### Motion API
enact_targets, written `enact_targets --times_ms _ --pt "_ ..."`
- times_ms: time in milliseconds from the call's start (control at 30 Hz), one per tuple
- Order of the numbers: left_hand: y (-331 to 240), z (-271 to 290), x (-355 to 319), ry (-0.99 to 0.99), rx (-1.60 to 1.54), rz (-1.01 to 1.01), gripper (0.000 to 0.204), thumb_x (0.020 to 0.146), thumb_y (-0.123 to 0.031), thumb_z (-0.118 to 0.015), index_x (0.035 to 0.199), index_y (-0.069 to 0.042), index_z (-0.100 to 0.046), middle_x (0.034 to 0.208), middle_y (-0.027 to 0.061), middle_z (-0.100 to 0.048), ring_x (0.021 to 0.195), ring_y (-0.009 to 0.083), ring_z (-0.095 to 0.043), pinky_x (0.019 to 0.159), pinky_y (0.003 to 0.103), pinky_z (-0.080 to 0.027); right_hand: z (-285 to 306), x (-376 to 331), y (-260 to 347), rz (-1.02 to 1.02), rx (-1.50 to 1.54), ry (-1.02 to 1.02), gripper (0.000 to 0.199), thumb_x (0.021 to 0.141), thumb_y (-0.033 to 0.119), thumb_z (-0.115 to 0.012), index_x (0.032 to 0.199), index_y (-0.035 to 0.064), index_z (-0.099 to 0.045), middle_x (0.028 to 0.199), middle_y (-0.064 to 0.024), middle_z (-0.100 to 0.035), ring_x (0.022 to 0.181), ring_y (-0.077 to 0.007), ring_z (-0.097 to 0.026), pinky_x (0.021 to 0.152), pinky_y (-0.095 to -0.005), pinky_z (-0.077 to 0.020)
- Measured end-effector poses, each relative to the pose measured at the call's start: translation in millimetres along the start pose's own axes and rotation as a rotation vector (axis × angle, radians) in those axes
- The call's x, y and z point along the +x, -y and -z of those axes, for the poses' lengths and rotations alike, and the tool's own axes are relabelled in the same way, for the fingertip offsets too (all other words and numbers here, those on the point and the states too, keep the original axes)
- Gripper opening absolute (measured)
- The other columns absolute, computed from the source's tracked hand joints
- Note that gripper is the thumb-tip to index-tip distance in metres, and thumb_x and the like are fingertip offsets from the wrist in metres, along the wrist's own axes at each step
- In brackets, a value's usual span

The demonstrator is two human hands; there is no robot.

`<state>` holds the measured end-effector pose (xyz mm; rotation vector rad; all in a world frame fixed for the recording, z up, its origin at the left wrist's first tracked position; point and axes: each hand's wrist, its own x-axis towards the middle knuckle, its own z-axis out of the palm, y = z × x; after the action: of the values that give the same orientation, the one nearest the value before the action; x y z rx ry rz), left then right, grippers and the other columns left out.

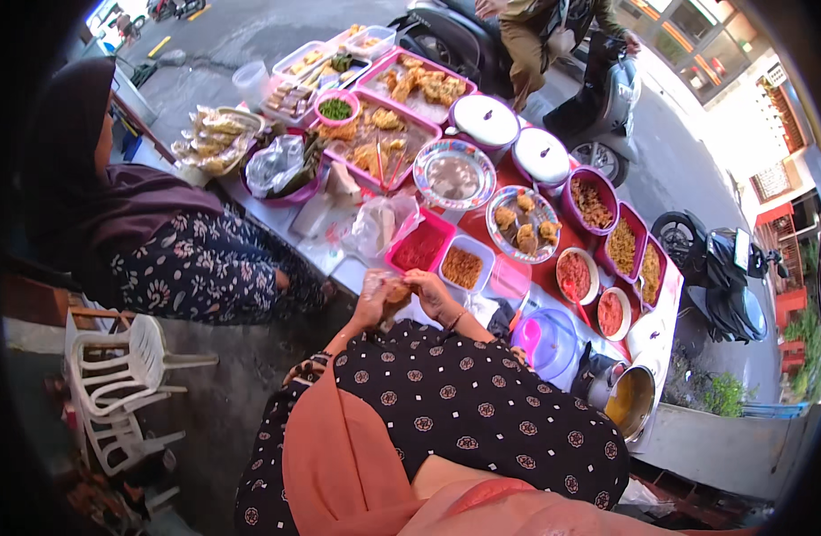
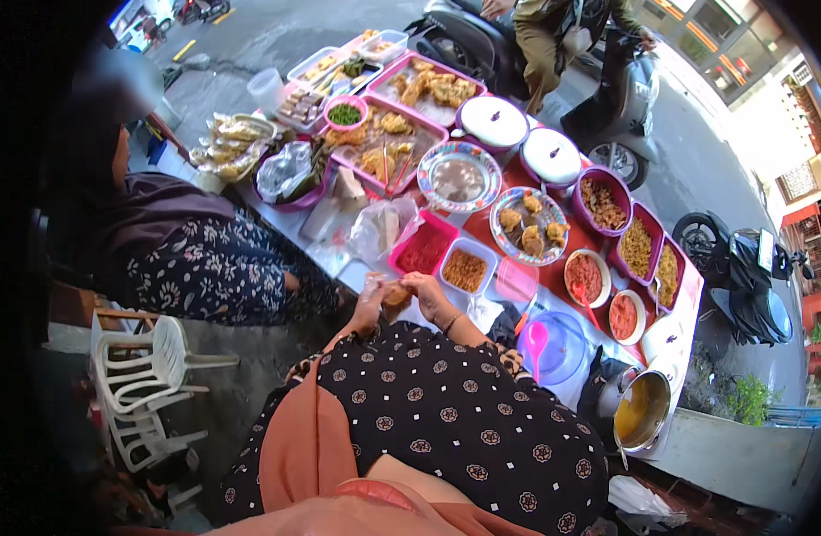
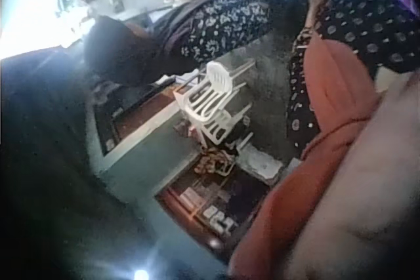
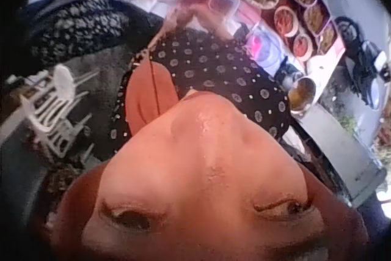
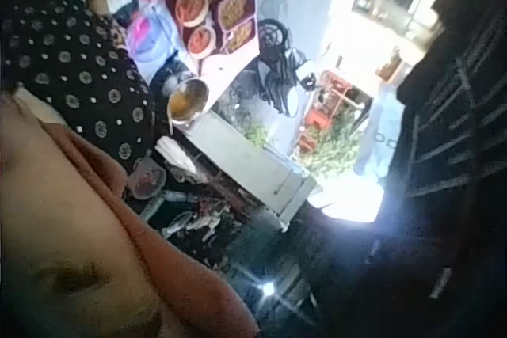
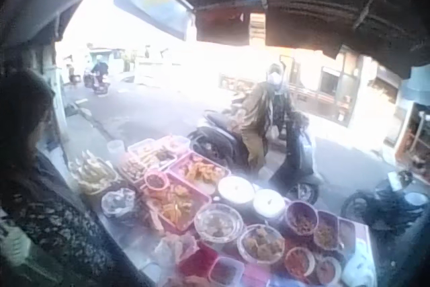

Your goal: The person packs food orders by ladling broth from a pot and spooning sauce into a food pouch, securing the bags with rubber bands, and then packing crackers into a separate plastic bag.

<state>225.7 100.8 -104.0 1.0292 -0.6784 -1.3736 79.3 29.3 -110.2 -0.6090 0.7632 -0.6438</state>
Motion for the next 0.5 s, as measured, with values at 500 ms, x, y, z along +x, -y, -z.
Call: enact_targets --times_ms 500 --pt "-8 8 23 0.251 0.790 -0.179 0.023 0.094 -0.021 -0.042 0.098 -0.003 -0.055 0.091 0.0092 -0.054 0.087 0.0195 -0.052 0.078 0.031 -0.042 -34 -32 67 0.160 -0.109 0.114 0.051 0.077 -0.010 -0.048 0.127 -0.0015 -0.047 0.123 -0.0138 -0.055 0.111 -0.0182 -0.055 0.087 -0.0254 -0.0436"
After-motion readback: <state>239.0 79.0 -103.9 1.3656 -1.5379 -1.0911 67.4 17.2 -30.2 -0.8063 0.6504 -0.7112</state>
